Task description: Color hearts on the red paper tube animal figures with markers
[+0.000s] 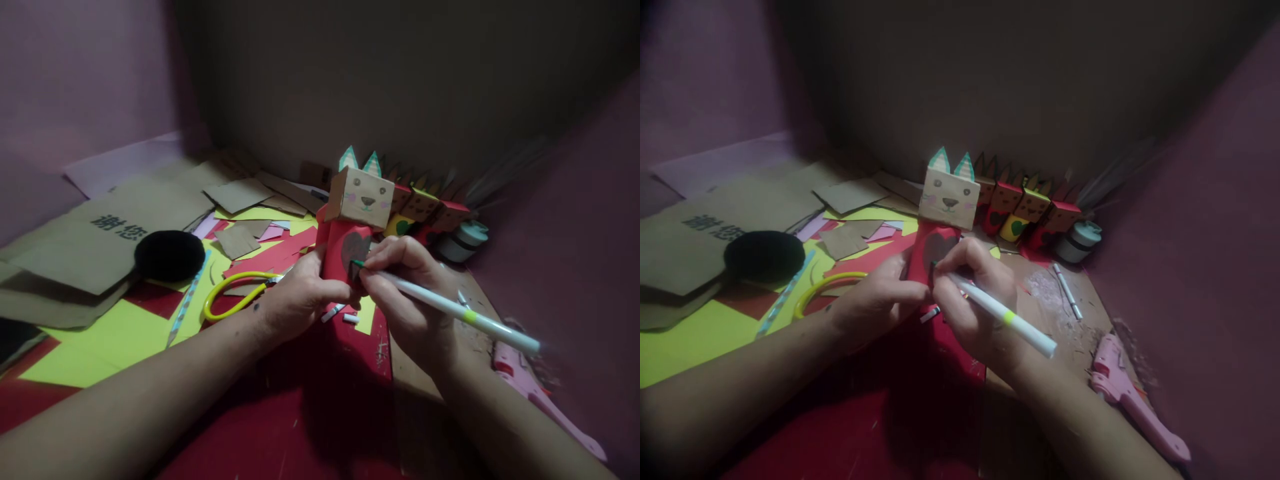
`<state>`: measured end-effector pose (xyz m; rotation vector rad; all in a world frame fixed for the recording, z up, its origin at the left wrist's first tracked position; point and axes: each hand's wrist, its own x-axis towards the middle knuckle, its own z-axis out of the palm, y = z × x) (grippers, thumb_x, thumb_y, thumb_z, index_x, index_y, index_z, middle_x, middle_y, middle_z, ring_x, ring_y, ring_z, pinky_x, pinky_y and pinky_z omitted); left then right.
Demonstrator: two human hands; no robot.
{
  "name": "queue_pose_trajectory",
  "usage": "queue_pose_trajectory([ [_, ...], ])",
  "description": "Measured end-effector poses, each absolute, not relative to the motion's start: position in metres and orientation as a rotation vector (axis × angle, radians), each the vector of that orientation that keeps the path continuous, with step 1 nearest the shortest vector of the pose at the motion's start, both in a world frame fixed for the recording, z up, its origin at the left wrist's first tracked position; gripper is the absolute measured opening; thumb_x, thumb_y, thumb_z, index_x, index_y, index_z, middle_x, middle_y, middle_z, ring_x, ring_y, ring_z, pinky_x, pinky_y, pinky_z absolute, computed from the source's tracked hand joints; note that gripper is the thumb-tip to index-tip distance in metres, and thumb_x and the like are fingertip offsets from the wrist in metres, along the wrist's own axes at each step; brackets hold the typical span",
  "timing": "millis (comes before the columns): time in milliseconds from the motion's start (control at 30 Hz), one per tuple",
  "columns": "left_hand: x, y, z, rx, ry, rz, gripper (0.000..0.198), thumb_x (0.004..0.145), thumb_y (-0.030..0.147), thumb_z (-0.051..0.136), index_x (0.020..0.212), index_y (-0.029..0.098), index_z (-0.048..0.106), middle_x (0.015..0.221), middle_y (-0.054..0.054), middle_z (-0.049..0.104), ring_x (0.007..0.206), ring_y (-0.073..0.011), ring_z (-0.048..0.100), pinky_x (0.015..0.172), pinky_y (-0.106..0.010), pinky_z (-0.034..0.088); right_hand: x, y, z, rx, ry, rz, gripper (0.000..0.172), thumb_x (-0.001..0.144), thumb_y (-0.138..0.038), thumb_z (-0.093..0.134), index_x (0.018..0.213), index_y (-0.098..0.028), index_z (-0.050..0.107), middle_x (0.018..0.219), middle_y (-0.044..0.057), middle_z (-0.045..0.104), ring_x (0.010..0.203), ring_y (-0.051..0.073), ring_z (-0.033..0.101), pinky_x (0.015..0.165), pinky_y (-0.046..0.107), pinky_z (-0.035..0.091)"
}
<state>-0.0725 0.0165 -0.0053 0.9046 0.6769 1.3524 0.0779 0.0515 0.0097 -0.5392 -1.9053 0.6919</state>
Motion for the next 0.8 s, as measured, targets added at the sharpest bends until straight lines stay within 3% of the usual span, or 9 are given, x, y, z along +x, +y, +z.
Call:
queue_pose_trajectory([
  [233, -0.075, 0.017, -0.011, 0.944, 0.753, 1.359, 0.053, 0.057, 0.004, 0.068, 0.109, 0.017, 0.068, 0.096, -0.004, 0.069, 0.090, -0.0198, 0.057, 0.084, -0.034, 0.043, 0.071, 0.050, 0.010, -0.566, -1.800, 0.677, 0.016, 0.082, -0.008, 0.061, 0.083, -0.023, 0.057, 0.080, -0.004, 0.058, 0.067, 0.010, 0.053, 0.058, 0.025, 0.042],
  [367, -0.078, 0.019, -0.011, 1.007, 0.791, 1.346, 0.055, 0.058, 0.006, 0.071, 0.111, 0.018, 0.067, 0.100, -0.005, 0.069, 0.092, -0.0217, 0.058, 0.084, -0.035, 0.045, 0.069, 0.049, 0.012, -0.519, -1.852, 0.637, 0.017, 0.081, -0.006, 0.060, 0.079, -0.023, 0.055, 0.072, -0.005, 0.057, 0.064, 0.010, 0.053, 0.060, 0.026, 0.043],
  [800, -0.079, 0.021, -0.011, 1.037, 0.814, 1.335, 0.055, 0.059, 0.006, 0.071, 0.113, 0.017, 0.067, 0.097, -0.005, 0.068, 0.089, -0.0216, 0.059, 0.078, -0.033, 0.047, 0.068, 0.049, 0.011, -0.561, -1.831, 0.633, 0.015, 0.081, -0.008, 0.061, 0.081, -0.022, 0.056, 0.074, -0.004, 0.059, 0.063, 0.011, 0.054, 0.059, 0.027, 0.043],
])
